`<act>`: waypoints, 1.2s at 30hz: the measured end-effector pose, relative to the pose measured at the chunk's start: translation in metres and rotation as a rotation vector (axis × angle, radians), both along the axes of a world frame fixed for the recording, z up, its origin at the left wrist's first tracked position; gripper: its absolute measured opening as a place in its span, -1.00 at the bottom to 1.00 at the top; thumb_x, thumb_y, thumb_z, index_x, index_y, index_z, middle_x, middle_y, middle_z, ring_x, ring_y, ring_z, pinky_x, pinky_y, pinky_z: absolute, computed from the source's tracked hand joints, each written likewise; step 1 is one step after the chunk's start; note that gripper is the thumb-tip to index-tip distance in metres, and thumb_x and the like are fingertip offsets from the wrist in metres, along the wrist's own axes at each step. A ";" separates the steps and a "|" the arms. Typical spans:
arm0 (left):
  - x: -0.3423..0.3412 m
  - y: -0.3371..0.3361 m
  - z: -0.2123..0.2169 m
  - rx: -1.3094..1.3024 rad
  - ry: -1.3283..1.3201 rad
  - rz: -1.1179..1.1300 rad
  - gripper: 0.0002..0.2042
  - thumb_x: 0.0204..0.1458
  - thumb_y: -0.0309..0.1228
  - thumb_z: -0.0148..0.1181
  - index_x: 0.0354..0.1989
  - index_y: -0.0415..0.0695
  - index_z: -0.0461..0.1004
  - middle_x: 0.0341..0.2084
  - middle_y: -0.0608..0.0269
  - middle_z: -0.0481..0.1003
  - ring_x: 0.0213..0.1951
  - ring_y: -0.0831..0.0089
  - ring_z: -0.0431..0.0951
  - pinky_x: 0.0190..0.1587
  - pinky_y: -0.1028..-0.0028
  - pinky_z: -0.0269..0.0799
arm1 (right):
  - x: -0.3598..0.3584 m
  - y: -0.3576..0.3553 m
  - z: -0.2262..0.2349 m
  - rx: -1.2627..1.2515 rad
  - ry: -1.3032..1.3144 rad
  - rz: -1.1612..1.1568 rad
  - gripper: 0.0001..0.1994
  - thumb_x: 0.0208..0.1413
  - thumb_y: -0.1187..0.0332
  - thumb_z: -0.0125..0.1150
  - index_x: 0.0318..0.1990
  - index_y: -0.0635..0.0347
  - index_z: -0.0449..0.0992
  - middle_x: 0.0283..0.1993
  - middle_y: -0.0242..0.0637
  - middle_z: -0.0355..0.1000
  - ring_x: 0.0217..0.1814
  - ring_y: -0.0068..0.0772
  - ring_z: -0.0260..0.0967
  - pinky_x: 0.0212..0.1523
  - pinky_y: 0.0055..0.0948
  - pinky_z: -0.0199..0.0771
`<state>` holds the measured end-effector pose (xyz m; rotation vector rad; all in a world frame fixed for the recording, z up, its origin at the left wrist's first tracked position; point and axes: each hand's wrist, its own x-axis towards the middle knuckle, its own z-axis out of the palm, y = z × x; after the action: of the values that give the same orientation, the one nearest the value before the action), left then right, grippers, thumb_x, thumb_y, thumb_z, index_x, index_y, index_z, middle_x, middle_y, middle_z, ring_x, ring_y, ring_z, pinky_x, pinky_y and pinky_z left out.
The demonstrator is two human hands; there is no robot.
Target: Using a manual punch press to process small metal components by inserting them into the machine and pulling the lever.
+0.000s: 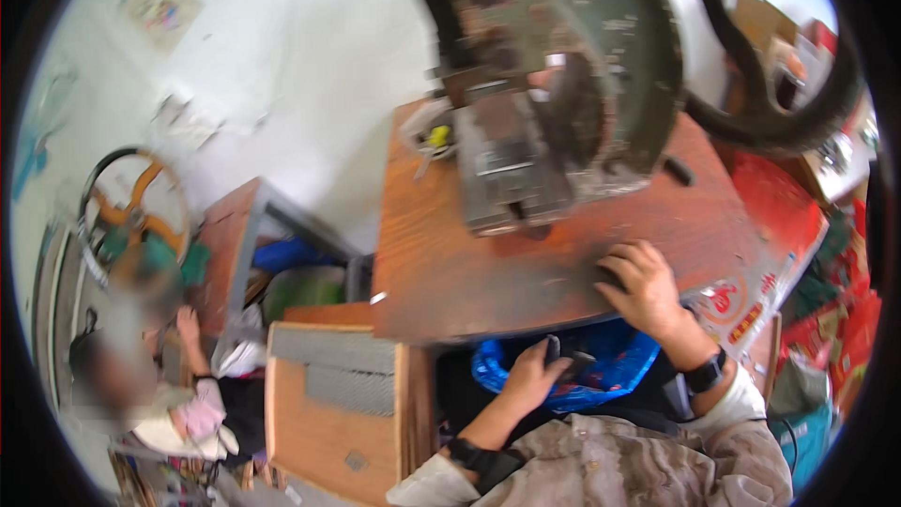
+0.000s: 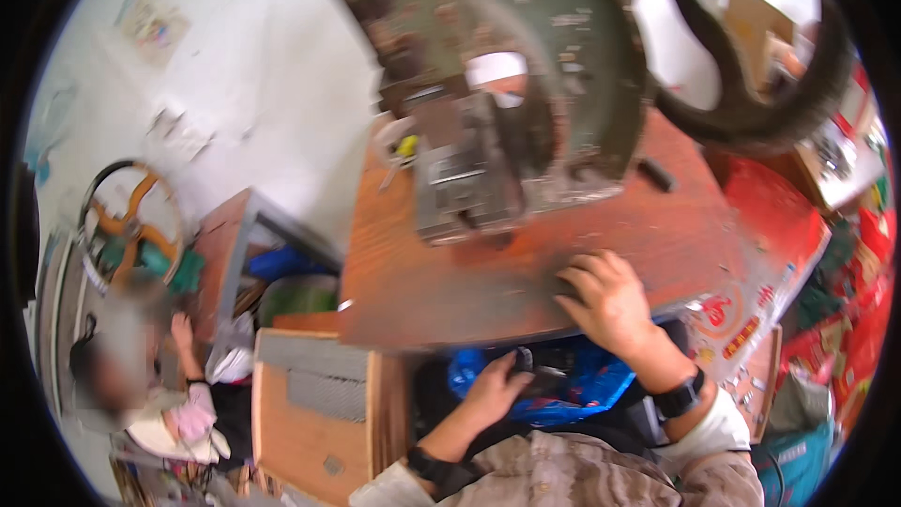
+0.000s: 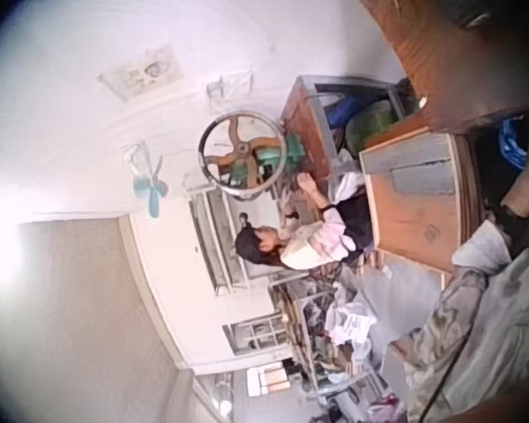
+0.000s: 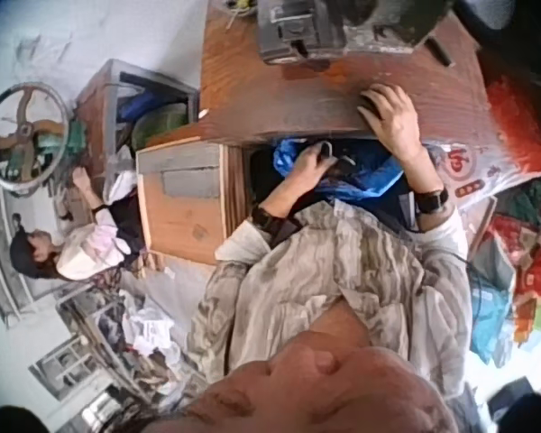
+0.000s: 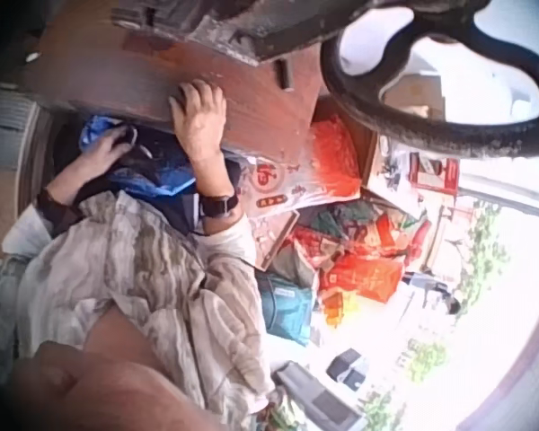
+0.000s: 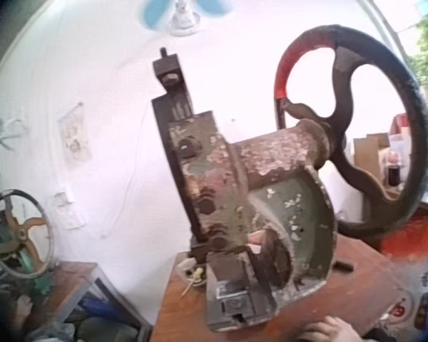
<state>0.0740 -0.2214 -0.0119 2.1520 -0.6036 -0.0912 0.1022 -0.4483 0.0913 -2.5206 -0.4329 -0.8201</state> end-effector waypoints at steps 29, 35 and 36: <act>0.046 0.442 -0.001 0.119 0.422 0.844 -0.53 -0.19 -0.49 0.38 -0.05 -0.38 0.44 -0.23 0.03 0.52 -0.23 0.34 0.51 -0.13 0.42 0.40 | 0.003 0.013 -0.002 -0.044 0.035 -0.068 -0.81 -0.19 0.62 0.17 -0.32 0.35 0.42 -0.26 -0.06 0.32 -0.16 0.01 0.29 -0.14 -0.21 0.32; 0.049 0.433 0.002 0.389 0.320 0.731 -0.39 -0.28 -0.36 0.48 -0.03 -0.41 0.41 -0.26 -0.03 0.53 -0.26 0.26 0.55 -0.15 0.41 0.46 | 0.002 0.012 -0.005 -0.049 0.053 -0.085 -0.82 -0.18 0.62 0.16 -0.33 0.35 0.42 -0.25 -0.05 0.32 -0.16 0.01 0.28 -0.13 -0.21 0.31; 0.049 0.434 -0.001 0.387 0.323 0.730 -0.39 -0.28 -0.36 0.48 -0.03 -0.41 0.41 -0.26 -0.03 0.53 -0.26 0.26 0.55 -0.15 0.41 0.46 | 0.003 0.011 -0.006 -0.052 0.055 -0.085 -0.82 -0.18 0.62 0.16 -0.33 0.35 0.42 -0.25 -0.05 0.32 -0.16 0.01 0.28 -0.13 -0.21 0.31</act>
<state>0.1228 0.2127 -0.0128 2.5250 0.4317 -0.1591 0.1049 -0.4370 0.0857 -2.6185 -0.3345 -0.7785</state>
